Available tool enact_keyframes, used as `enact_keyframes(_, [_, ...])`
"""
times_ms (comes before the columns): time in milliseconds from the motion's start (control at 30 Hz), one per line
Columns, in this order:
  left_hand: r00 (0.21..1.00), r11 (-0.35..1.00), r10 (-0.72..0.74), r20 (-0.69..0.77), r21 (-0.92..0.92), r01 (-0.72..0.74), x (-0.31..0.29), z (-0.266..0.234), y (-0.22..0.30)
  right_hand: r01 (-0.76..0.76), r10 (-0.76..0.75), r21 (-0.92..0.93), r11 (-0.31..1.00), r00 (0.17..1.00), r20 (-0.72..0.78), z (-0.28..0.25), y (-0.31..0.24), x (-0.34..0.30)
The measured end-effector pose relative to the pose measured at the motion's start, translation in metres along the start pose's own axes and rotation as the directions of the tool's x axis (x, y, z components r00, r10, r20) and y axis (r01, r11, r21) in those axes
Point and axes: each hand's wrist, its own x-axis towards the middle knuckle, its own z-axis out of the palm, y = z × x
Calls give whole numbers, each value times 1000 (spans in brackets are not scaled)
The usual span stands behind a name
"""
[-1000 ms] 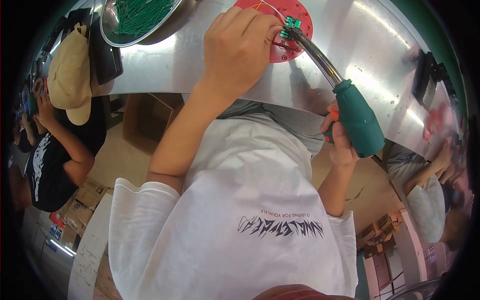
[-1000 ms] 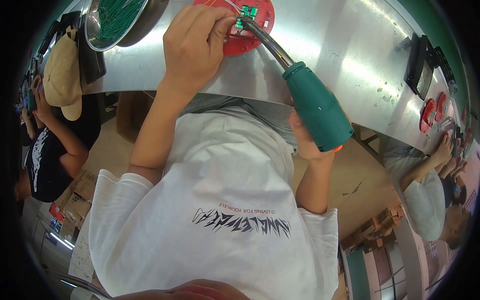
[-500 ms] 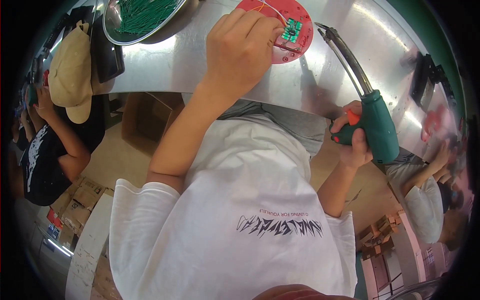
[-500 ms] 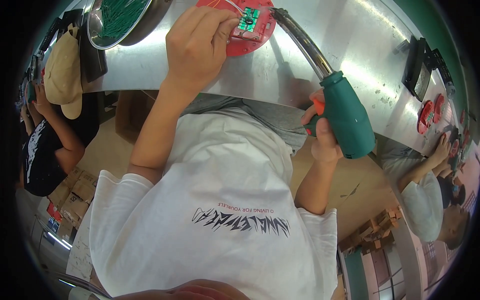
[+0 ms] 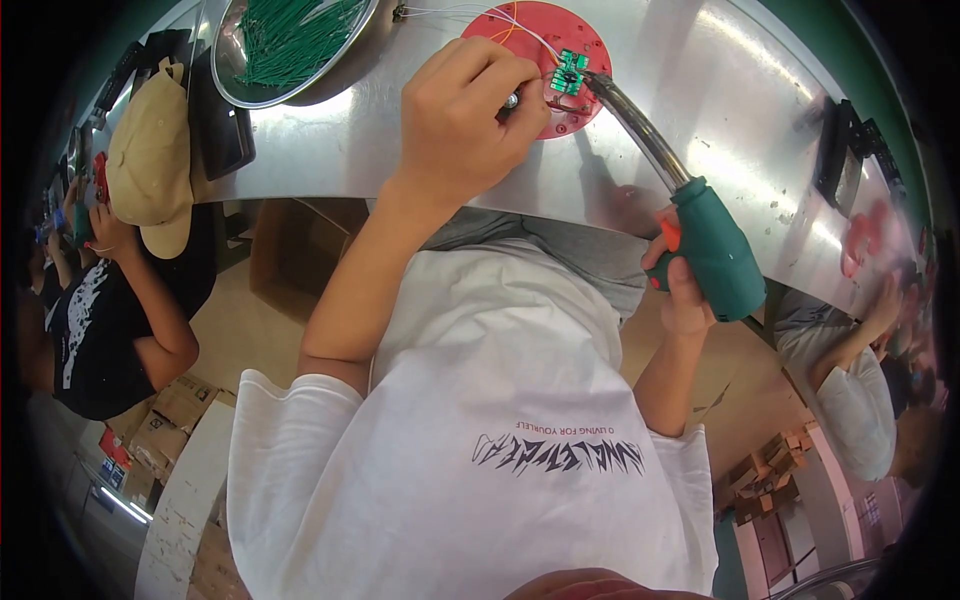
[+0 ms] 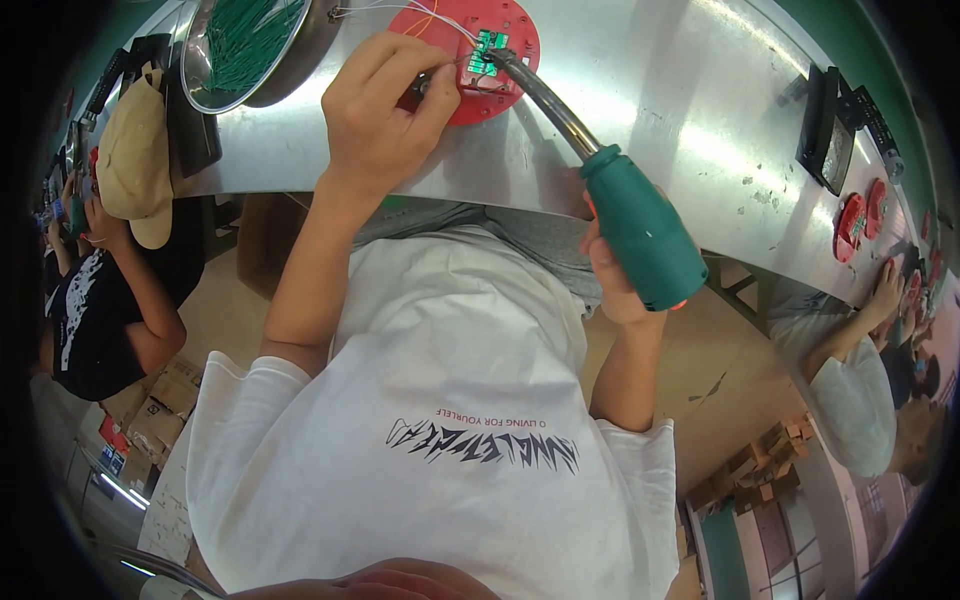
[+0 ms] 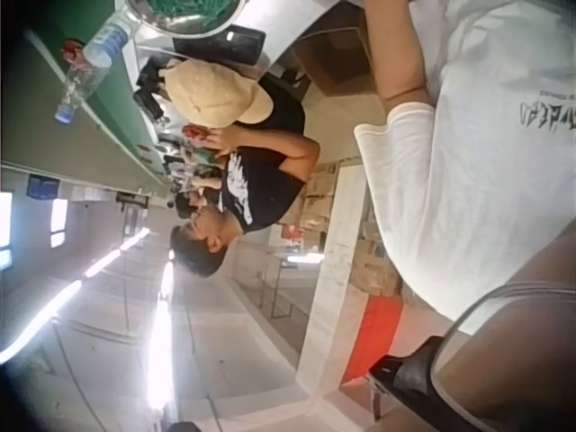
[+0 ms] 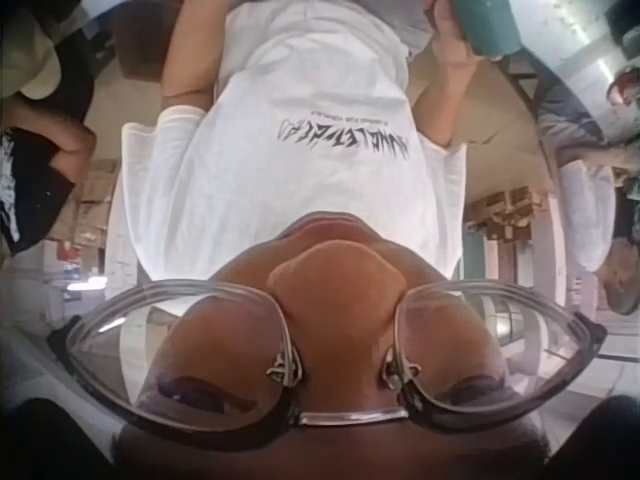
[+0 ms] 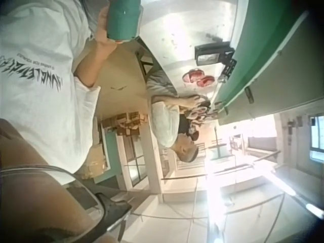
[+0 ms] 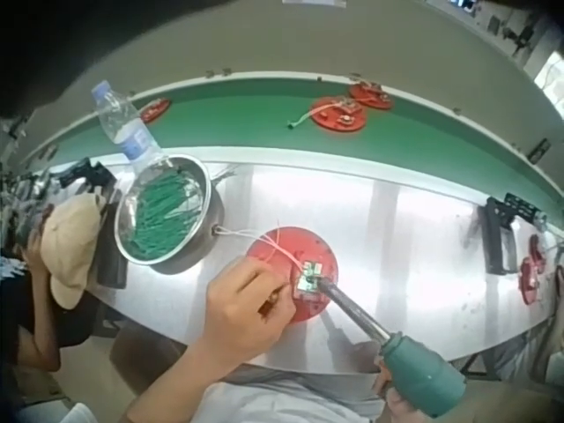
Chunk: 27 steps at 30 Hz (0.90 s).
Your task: Soldering wires and components onto a PCB mounted on a red circular base at an electronics assembly line.
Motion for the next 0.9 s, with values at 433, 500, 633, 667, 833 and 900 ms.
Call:
enact_keyframes(433, [999, 999, 29, 18, 32, -30, -2, 5, -4, -103, 103, -21, 994, 995, 9, 7, -3, -4])
enact_keyframes(500, [998, 998, 51, -27, 44, -50, 1, 4, -3, -106, 106, 12, 994, 994, 38, 4, -5, -1])
enact_keyframes(633, [995, 997, 71, -66, 48, -67, 1, 5, -4, -142, 137, 65, 988, 987, 79, -1, -3, 1])
enact_keyframes(667, [995, 997, 71, -67, 48, -68, 1, 5, -4, -141, 136, 65, 988, 988, 79, 0, -3, 1])
enact_keyframes(833, [996, 997, 65, -58, 54, -62, 0, 5, -1, -5, 6, 114, 993, 1000, -13, -1, 1, -1])
enact_keyframes(900, [998, 998, 52, -30, 29, -51, -2, 4, -2, 16, -15, 99, 995, 1000, -15, -1, 2, 0])
